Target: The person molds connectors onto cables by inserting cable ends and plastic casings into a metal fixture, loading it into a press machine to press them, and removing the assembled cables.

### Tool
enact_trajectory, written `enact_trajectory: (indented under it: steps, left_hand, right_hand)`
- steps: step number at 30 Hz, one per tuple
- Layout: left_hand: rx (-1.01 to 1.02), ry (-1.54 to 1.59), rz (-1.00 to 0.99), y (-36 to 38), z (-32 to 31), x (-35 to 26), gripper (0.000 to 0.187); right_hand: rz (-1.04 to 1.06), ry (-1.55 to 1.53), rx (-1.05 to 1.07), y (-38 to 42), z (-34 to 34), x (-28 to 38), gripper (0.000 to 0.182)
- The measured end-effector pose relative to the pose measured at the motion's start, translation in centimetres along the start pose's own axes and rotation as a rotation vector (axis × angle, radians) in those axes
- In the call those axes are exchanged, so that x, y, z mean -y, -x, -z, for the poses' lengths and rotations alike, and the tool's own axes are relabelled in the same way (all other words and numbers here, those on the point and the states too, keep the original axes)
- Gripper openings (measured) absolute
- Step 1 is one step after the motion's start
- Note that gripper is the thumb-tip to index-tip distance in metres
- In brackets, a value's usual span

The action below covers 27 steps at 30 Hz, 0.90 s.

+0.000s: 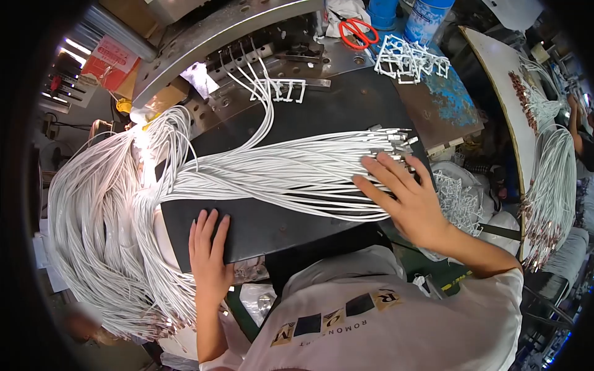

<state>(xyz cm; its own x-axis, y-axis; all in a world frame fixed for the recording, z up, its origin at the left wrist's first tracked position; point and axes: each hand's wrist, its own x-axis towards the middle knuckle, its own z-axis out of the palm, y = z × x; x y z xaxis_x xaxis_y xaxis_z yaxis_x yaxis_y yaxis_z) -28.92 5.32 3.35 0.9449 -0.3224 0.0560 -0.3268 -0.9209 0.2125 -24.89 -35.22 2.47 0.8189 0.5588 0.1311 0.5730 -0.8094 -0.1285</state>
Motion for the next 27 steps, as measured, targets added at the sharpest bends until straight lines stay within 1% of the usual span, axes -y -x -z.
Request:
enact_trajectory:
  steps: [2, 11, 19, 22, 24, 27]
  left_hand:
    - [-0.027, 0.003, -0.001, -0.2, 0.1, -0.4, 0.084]
    - [-0.049, -0.004, 0.023, -0.1, 0.3, -0.6, 0.079]
    - [0.006, -0.016, 0.043, -0.3, 0.4, -0.6, 0.08]
    - [0.031, -0.003, 0.048, -0.4, 0.6, -0.6, 0.079]
    - [0.073, 0.023, 0.062, -0.9, 1.8, -1.2, 0.076]
    - [0.049, 0.524, -0.01, -3.1, 5.0, -1.0, 0.071]
  right_hand:
    - [0.009, 0.015, -0.045, -0.1, -0.3, 0.1, 0.083]
    - [0.004, 0.004, -0.074, -0.1, -0.4, 0.2, 0.082]
    - [0.0, -0.021, -0.075, -0.1, -0.7, 0.1, 0.082]
    - [0.006, 0.016, -0.019, -0.3, -0.1, 0.1, 0.074]
    - [0.034, -0.138, 0.076, -1.5, 2.9, 0.0, 0.069]
    - [0.097, -0.323, 0.123, -4.6, 7.5, -1.4, 0.065]
